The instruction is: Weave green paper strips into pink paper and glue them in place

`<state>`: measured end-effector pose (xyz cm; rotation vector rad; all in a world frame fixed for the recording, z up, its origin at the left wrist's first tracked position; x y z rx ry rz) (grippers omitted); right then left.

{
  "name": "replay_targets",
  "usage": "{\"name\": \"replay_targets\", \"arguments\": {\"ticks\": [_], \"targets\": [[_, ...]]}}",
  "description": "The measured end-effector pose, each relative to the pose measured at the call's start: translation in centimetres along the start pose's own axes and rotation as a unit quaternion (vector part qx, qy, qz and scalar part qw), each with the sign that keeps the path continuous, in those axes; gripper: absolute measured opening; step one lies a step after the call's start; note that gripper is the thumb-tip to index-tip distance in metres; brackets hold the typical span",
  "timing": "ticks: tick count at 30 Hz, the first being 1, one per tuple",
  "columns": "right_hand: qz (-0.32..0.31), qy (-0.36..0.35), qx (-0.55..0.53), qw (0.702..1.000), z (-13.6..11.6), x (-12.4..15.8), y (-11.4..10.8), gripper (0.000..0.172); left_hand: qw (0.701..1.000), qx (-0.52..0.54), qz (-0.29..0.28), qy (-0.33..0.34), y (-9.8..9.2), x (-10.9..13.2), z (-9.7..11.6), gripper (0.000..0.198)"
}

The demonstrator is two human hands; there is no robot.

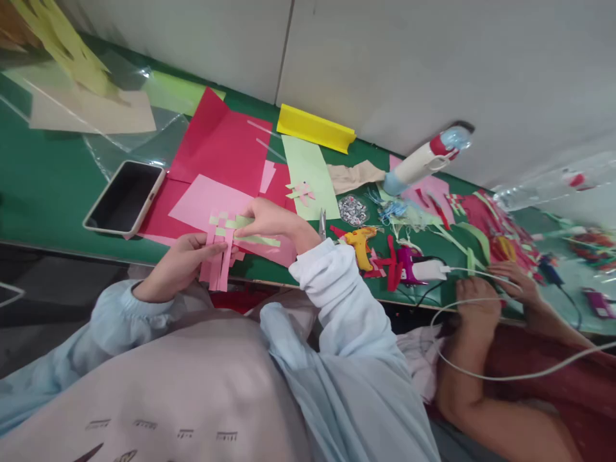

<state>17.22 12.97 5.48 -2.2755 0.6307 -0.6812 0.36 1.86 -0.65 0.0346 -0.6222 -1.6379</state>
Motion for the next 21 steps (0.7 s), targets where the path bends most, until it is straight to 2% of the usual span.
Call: {"name": "replay_targets", "arguments": {"ticks": [6,11,16,21], "targets": [[0.000,0.030,0.015,0.999,-0.24,0.19,-0.20,0.042,1.000,-0.001,0.003,-0.008,0.13,0.14,0.36,0.034],[0.033,-0.001,-0.010,0.999,-0.04,-0.06,-0.31,0.029,1.000,-0.010,0.010,-0.011,0.06,0.36,0.48,0.038],[0.052,0.007,-0.017,0.998,-0.30,0.04,-0.25,0.048,1.000,-0.009,0.014,-0.002,-0.02,0.32,0.36,0.037],[0.071,-0.003,-0.045,0.996,-0.97,0.37,0.04,0.047,1.000,0.003,0.006,-0.007,0.14,0.36,0.30,0.036]]}}
Point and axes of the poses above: each hand's wrist, its own x-axis away from the middle knuckle, its own y-axis out of the palm, z = x × y, the point moved 2 cm from there along -x, towards the middle knuckle, and after that the axes turned 11 degrees about x, right-handed, at the moved point
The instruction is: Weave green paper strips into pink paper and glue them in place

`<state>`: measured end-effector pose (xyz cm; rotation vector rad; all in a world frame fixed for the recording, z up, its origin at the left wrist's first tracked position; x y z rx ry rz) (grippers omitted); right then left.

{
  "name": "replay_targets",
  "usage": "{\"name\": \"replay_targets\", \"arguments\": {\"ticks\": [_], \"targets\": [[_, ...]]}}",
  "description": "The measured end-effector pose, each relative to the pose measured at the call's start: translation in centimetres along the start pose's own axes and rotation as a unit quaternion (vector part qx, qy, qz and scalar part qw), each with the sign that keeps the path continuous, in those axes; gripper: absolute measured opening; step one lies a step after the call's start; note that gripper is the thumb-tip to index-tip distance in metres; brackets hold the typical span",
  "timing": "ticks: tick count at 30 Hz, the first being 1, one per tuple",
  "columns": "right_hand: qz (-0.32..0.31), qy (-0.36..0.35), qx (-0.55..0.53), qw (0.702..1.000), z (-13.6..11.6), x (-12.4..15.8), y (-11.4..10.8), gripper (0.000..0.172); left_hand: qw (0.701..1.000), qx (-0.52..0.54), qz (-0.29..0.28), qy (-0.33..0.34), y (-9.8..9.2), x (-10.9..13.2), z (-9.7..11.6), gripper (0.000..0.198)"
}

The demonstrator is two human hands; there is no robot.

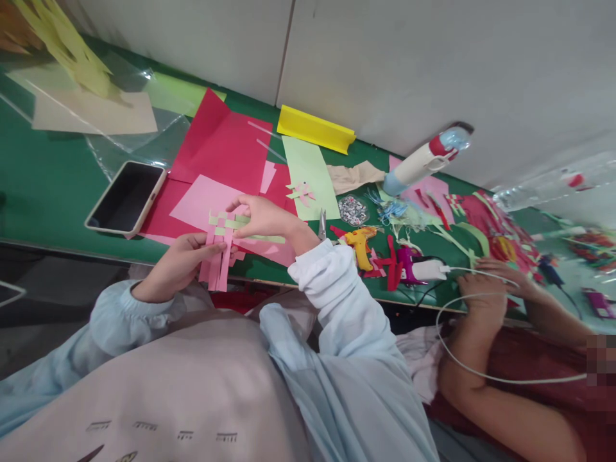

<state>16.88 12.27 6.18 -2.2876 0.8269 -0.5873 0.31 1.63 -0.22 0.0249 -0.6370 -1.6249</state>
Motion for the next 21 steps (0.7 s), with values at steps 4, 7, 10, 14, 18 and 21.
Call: {"name": "replay_targets", "arguments": {"ticks": [4,7,10,14,18,21], "targets": [[-0.002,0.024,-0.044,0.999,-0.19,0.33,0.23,0.044,1.000,0.009,0.002,0.003,-0.03,0.09,-0.06,0.037],[-0.005,0.028,-0.059,0.998,-0.14,0.47,0.35,0.042,1.000,0.006,0.006,0.011,-0.08,0.13,-0.09,0.034],[-0.007,0.020,-0.072,0.997,0.08,0.44,0.49,0.040,1.000,0.003,0.005,0.019,-0.08,0.17,-0.07,0.034],[0.003,0.013,-0.074,0.997,0.24,0.23,0.54,0.040,1.000,0.004,0.013,0.024,-0.14,0.22,-0.05,0.038],[-0.007,0.013,-0.064,0.998,-0.18,0.20,0.51,0.045,0.999,0.012,0.020,0.026,-0.09,0.27,0.01,0.037],[-0.014,0.012,-0.072,0.997,-0.57,0.32,0.56,0.046,1.000,0.020,0.011,0.018,0.15,0.35,0.08,0.038]]}}
Point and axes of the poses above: each hand's wrist, its own x-axis away from the middle knuckle, its own y-axis out of the palm, z = x × y, the point moved 2 cm from there along -x, towards the middle knuckle, and after that the axes turned 11 degrees about x, right-handed, at the moved point
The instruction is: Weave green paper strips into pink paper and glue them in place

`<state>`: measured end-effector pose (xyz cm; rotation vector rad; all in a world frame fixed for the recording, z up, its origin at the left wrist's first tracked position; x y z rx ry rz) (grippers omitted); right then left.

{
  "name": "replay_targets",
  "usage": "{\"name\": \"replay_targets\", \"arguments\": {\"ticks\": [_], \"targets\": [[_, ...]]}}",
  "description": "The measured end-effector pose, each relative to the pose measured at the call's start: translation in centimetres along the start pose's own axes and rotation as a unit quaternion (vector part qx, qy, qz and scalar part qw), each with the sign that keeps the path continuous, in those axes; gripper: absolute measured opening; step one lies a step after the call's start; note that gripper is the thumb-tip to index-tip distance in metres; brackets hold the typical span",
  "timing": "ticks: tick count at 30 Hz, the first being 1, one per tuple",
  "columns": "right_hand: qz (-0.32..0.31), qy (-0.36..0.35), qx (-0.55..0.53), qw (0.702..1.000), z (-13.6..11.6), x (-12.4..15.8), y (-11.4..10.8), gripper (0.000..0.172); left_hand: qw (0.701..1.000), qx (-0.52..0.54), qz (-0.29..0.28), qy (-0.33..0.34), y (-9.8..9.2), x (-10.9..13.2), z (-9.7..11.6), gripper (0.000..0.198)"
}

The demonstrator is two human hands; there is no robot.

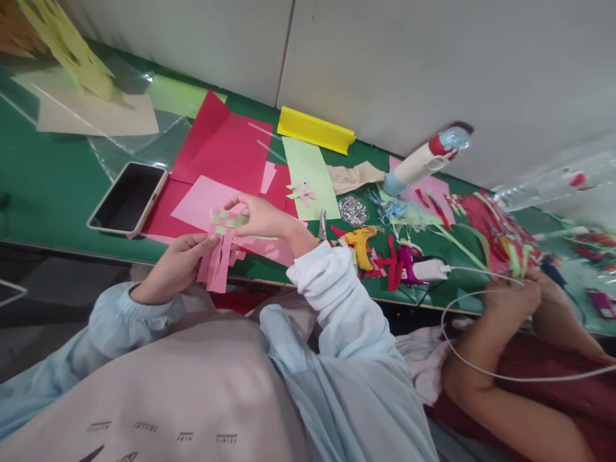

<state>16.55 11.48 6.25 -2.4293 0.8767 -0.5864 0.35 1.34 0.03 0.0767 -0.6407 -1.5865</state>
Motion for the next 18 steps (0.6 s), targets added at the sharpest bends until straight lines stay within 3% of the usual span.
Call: {"name": "replay_targets", "arguments": {"ticks": [11,18], "targets": [[0.055,0.037,0.008,0.998,0.9,-0.3,0.3,0.042,0.999,0.028,0.023,0.023,0.2,0.1,0.0,0.039],[0.063,0.045,0.029,0.997,0.6,-0.2,0.4,0.042,0.997,0.067,0.049,-0.003,1.1,0.6,0.6,0.044]]}}
Point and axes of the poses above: each hand's wrist, its own x-axis away from the middle knuckle, its own y-axis out of the palm, z = x × y, the point moved 2 cm from there along -x, towards the middle knuckle, and after that the axes turned 11 degrees about x, right-handed, at the moved point
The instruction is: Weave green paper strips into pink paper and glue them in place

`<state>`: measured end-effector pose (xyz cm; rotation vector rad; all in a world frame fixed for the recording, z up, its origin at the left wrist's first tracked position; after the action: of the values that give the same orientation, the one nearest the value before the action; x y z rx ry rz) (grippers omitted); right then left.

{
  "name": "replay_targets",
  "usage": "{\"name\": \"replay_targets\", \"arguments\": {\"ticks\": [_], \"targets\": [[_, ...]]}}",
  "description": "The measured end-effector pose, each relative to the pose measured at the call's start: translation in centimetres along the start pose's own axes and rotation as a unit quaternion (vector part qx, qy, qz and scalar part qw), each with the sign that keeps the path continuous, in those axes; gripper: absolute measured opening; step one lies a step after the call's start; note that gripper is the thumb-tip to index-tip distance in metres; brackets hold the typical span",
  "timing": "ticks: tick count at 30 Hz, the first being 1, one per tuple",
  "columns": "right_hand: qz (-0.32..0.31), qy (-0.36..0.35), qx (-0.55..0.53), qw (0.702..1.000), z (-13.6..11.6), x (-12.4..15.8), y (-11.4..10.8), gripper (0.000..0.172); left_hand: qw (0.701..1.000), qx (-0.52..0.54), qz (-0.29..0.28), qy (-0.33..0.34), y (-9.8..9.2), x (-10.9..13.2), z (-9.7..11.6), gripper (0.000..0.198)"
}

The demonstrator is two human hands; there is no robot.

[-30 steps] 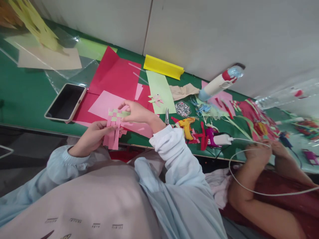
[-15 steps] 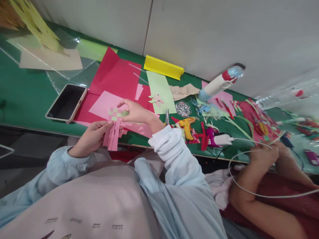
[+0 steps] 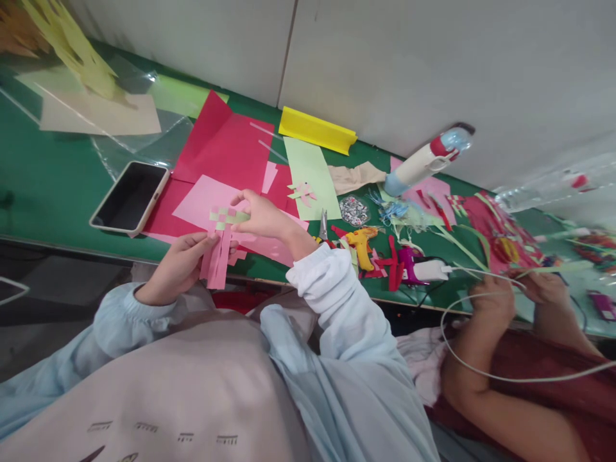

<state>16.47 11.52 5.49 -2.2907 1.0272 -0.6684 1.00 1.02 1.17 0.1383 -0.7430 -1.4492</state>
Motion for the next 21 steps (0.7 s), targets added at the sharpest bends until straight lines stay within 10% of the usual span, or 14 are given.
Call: {"name": "replay_targets", "arguments": {"ticks": [21], "targets": [[0.032,-0.028,0.168,0.985,2.9,-1.5,2.1,0.030,0.990,0.010,-0.005,-0.142,-1.7,2.7,-4.0,0.023]]}}
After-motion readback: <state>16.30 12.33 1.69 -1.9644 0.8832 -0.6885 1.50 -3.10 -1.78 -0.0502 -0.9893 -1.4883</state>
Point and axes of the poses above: each hand's wrist, its own x-axis away from the middle knuckle, its own y-axis out of the palm, z = x × y, the point moved 2 cm from there along -x, towards the middle knuckle, and after that the axes turned 11 degrees about x, right-handed, at the moved point
